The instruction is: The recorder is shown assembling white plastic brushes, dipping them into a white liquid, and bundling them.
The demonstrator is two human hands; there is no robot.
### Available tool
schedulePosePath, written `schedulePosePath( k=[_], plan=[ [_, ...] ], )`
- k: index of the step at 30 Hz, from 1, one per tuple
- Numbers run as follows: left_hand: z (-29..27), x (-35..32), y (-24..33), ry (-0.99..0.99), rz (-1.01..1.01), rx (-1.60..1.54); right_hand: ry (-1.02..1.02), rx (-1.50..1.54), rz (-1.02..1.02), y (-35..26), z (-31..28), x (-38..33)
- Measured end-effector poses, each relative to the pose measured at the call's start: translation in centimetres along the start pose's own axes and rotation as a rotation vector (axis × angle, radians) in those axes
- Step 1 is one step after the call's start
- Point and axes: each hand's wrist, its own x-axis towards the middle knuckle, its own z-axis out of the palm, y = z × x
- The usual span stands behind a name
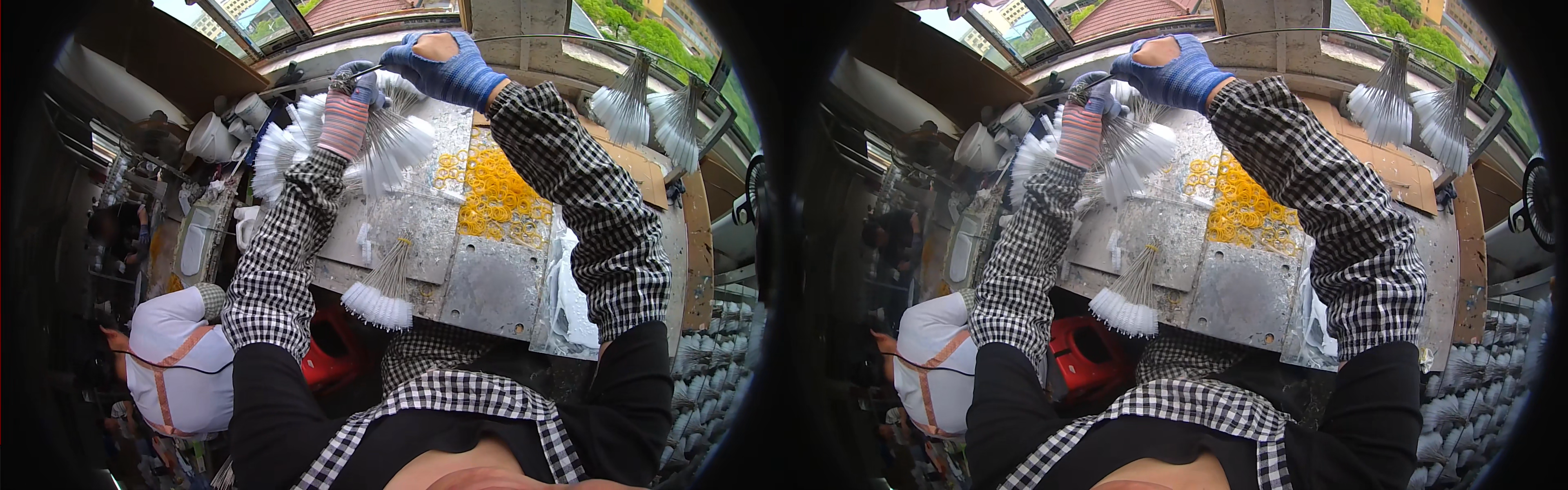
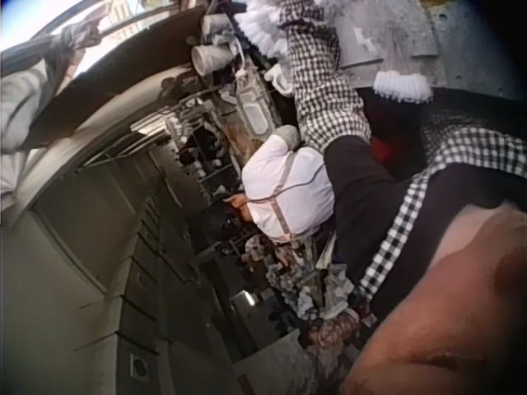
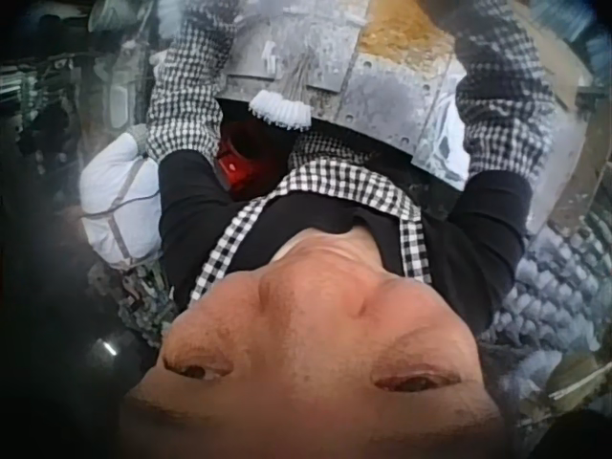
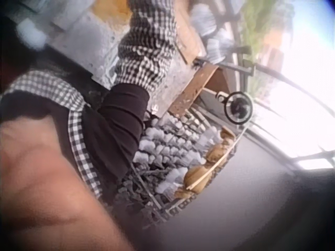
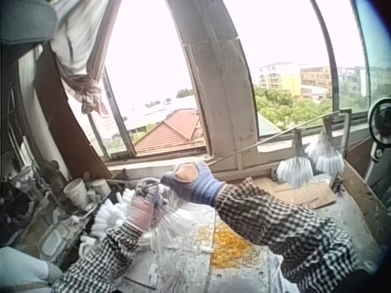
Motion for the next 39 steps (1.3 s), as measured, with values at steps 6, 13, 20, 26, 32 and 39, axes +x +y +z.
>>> schedulePosePath(
  k=[6,13,20,26,32,39],
  plan=[
    [2.1,0.1,-3.0,0.505,0.559,0.583,0.069,-0.052,-0.012,-0.9,0.4,-0.6],
    [1.2,-0.7,-0.8,-0.128,0.012,-0.069,0.059,0.033,-0.069,-0.5,-0.5,-1.0],
    [3.4,4.1,-4.8,0.073,0.096,0.006,0.069,0.042,0.067,0.9,-0.1,-1.9],
    [1.2,18.2,-10.1,0.093,0.003,-0.137,0.254,0.284,-0.005,-8.8,-4.6,-5.8],
    [24.5,16.5,-15.7,-0.225,0.293,0.228,-0.081,0.447,0.347,-13.0,-8.9,-20.3],
    [15.7,13.7,-13.1,-0.202,0.39,0.426,-0.091,0.481,0.353,-12.5,-8.2,-20.0]
  ],
)
